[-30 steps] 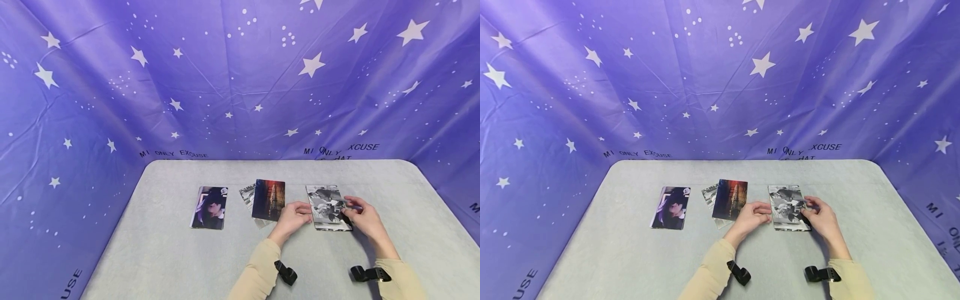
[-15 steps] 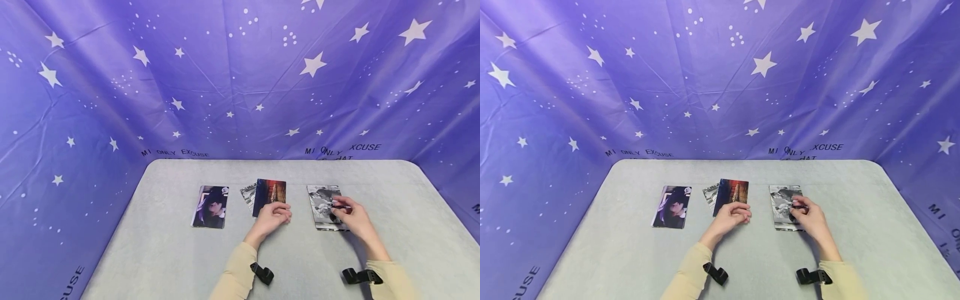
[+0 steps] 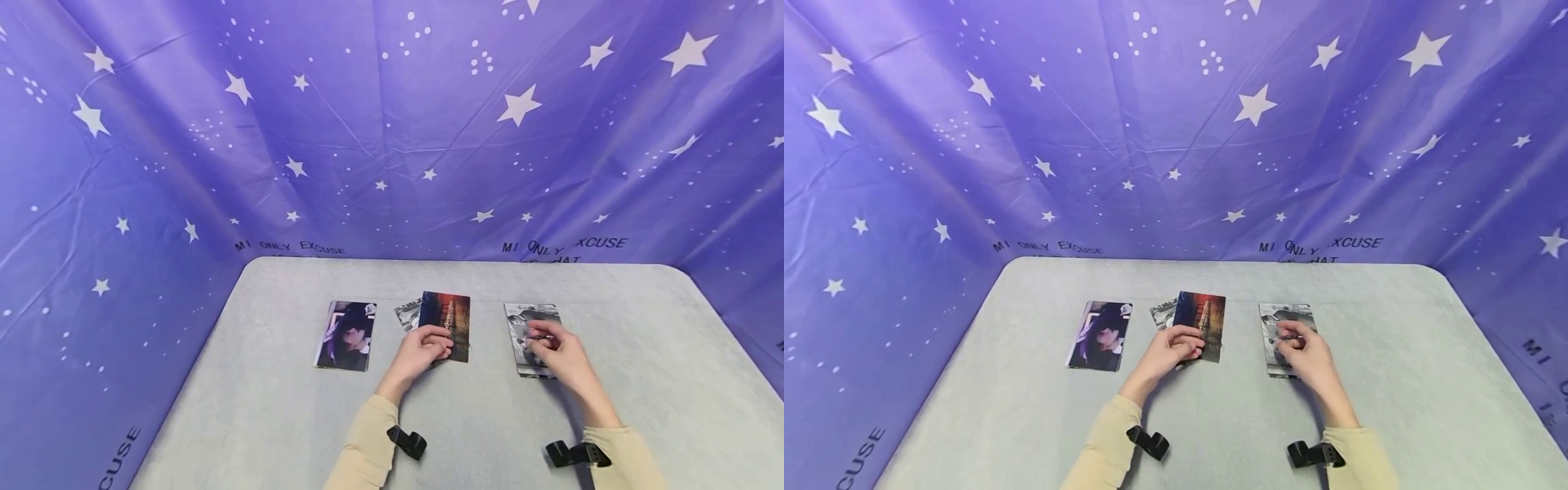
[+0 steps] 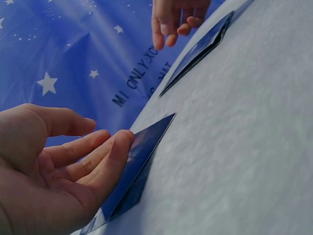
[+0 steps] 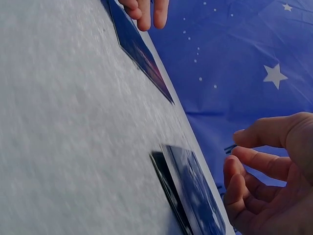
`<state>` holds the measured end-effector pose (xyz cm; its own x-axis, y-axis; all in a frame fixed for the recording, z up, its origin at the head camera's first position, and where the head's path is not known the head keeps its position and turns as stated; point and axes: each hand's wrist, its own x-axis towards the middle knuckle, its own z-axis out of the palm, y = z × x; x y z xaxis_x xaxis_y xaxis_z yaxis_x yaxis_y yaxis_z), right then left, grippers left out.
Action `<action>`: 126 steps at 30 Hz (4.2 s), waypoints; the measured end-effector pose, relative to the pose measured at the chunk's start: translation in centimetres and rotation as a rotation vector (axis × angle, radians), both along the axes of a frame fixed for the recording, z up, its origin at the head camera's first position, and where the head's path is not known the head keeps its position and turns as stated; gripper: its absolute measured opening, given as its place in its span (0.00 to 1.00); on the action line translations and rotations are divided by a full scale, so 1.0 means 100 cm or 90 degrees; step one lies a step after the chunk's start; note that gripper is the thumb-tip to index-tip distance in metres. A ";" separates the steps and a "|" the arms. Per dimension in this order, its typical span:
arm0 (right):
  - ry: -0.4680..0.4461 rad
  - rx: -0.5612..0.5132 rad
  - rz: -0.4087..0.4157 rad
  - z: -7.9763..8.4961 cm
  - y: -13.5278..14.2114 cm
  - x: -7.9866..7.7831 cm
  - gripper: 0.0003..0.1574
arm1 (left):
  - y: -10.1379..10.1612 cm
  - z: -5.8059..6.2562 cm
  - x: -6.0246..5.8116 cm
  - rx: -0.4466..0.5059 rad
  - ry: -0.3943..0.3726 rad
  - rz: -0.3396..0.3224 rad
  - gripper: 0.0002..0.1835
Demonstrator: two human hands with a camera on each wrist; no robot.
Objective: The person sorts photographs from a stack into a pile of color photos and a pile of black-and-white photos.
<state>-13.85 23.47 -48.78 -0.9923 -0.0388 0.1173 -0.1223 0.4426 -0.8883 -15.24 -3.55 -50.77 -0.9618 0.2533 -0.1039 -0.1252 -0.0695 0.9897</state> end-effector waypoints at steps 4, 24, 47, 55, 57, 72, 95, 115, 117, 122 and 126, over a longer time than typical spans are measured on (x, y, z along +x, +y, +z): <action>0.008 -0.008 0.013 -0.002 -0.009 -0.001 0.21 | -0.012 0.004 -0.003 -0.007 0.009 0.004 0.16; -0.035 -0.067 0.039 -0.005 -0.045 -0.004 0.20 | -0.037 0.041 0.005 -0.108 0.080 0.063 0.17; -0.086 -0.120 0.071 -0.019 -0.077 -0.016 0.30 | -0.041 0.001 -0.012 -0.043 0.053 0.082 0.16; -0.100 -0.134 0.054 -0.019 -0.079 -0.016 0.31 | -0.041 -0.004 -0.012 0.010 0.022 0.078 0.16; -0.108 -0.139 0.051 -0.020 -0.079 -0.016 0.32 | -0.042 -0.003 -0.012 0.014 0.019 0.081 0.16; -0.126 -0.184 0.017 -0.018 -0.086 -0.011 0.33 | -0.045 -0.005 -0.005 0.071 -0.024 0.098 0.20; -0.185 -0.269 0.030 -0.011 -0.110 -0.006 0.35 | -0.069 -0.010 0.005 0.087 -0.028 0.110 0.27; -0.171 -0.289 0.070 -0.015 -0.144 -0.006 0.34 | -0.104 -0.004 0.008 0.076 -0.018 0.163 0.27; -0.169 -0.289 0.070 -0.015 -0.148 -0.005 0.34 | -0.107 -0.004 0.009 0.076 -0.014 0.166 0.26; -0.157 -0.296 0.075 -0.016 -0.158 -0.004 0.34 | -0.115 -0.004 0.009 0.080 -0.013 0.176 0.27; -0.152 -0.313 0.080 -0.019 -0.167 -0.005 0.34 | -0.123 -0.004 0.010 0.069 0.000 0.182 0.26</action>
<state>-14.40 6.81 -50.65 -0.9848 -0.1561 -0.0763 0.0829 -0.0357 -0.9959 -14.28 -15.81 -51.21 -0.9957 -0.0175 -0.0907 -0.0851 -0.2069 0.9746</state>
